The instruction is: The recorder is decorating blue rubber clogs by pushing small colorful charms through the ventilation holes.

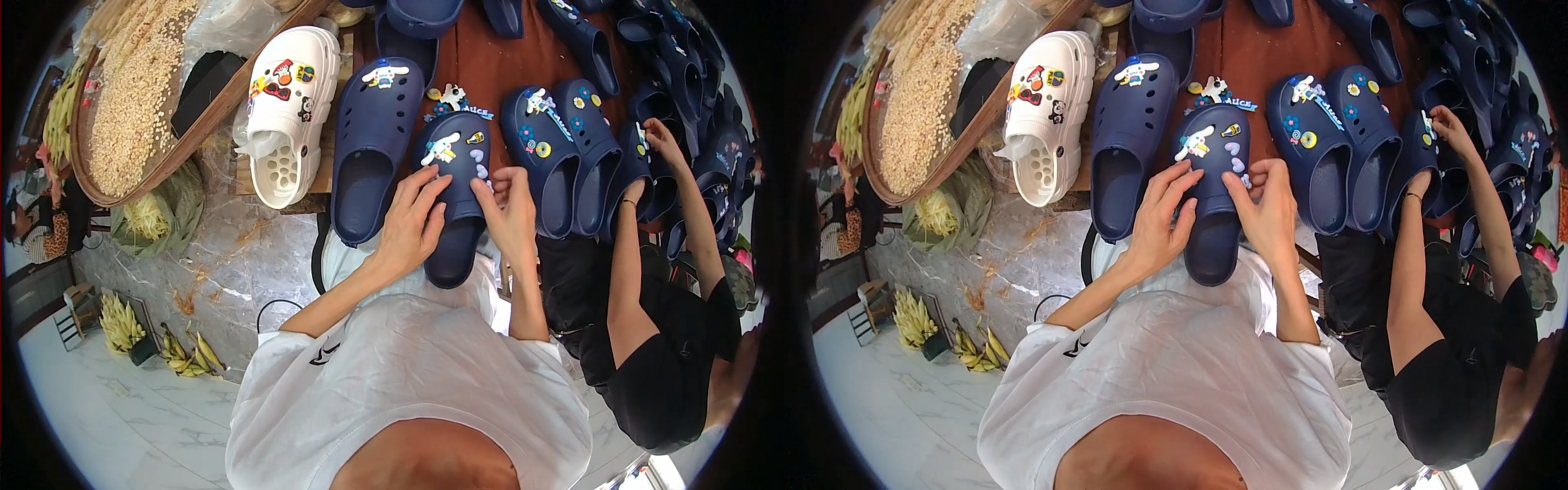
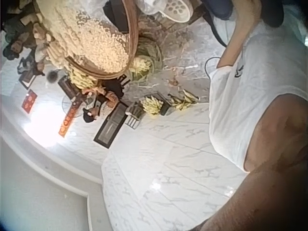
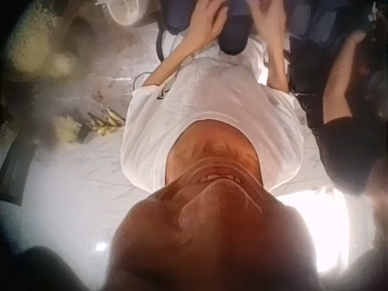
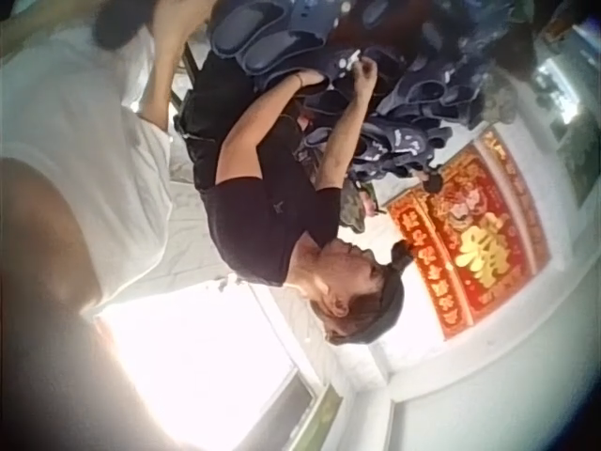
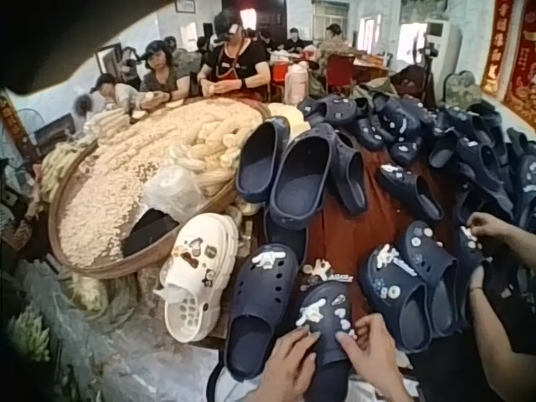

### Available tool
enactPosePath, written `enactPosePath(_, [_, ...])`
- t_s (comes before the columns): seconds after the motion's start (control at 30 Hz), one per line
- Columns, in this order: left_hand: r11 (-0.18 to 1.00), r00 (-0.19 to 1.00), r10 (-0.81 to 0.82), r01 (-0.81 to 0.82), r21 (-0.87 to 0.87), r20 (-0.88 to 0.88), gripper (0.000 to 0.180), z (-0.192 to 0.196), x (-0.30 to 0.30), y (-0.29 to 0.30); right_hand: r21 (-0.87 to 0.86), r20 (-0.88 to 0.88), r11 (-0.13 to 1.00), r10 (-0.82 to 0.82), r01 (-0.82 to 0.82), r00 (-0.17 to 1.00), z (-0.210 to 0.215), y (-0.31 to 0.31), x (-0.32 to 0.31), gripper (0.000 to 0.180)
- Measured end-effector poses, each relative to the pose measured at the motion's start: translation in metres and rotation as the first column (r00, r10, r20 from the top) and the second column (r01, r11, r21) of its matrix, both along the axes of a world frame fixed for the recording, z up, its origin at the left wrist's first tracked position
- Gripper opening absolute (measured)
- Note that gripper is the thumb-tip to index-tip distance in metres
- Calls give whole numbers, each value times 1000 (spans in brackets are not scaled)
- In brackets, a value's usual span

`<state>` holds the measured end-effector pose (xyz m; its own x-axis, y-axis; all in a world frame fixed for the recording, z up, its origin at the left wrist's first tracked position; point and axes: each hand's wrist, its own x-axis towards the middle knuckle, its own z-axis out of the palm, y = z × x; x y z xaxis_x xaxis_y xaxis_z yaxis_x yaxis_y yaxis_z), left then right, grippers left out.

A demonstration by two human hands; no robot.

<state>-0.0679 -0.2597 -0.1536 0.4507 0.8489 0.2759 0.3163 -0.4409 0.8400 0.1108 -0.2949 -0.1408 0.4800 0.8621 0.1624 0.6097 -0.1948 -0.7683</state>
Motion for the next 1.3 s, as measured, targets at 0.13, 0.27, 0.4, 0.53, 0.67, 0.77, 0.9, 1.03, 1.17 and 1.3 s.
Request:
enactPosePath(0.13, [1000,1000,6,-5,-31,8,39,-3,-1,0,-209,-287,974,26,-89,957,-8,4,12,29])
enactPosePath(0.27, [1000,1000,10,-10,6,5,39,-8,0,2,-192,-19,969,157,-158,987,4,1,7,18])
enactPosePath(0.4, [999,999,17,-16,50,-31,38,-4,-2,0,-90,155,973,222,-210,963,-3,1,4,6])
enactPosePath(0.53, [998,998,47,-45,38,-37,38,-3,-8,-3,-131,-21,972,196,-197,980,-6,-5,6,6])
enactPosePath(0.67, [999,999,35,-34,42,-30,38,-3,-8,-2,-225,-249,972,18,-75,968,1,-2,2,9])
enactPosePath(0.77, [998,998,28,-25,59,-50,39,0,-7,0,-110,-110,987,105,-117,988,-10,7,6,19])
enactPosePath(0.9, [998,997,38,-34,56,-60,38,-1,-6,2,-191,40,973,139,-129,989,9,20,0,38])
enactPosePath(1.03, [994,996,21,-12,107,-86,38,0,-5,4,-364,-86,915,156,-177,984,9,31,9,48])
enactPosePath(1.17, [995,993,14,-3,95,-115,37,4,-4,5,-330,-60,905,264,-269,963,10,31,12,36])
enactPosePath(1.3, [995,990,16,-2,99,-137,37,6,-3,8,-247,147,932,305,-264,941,0,28,9,25])
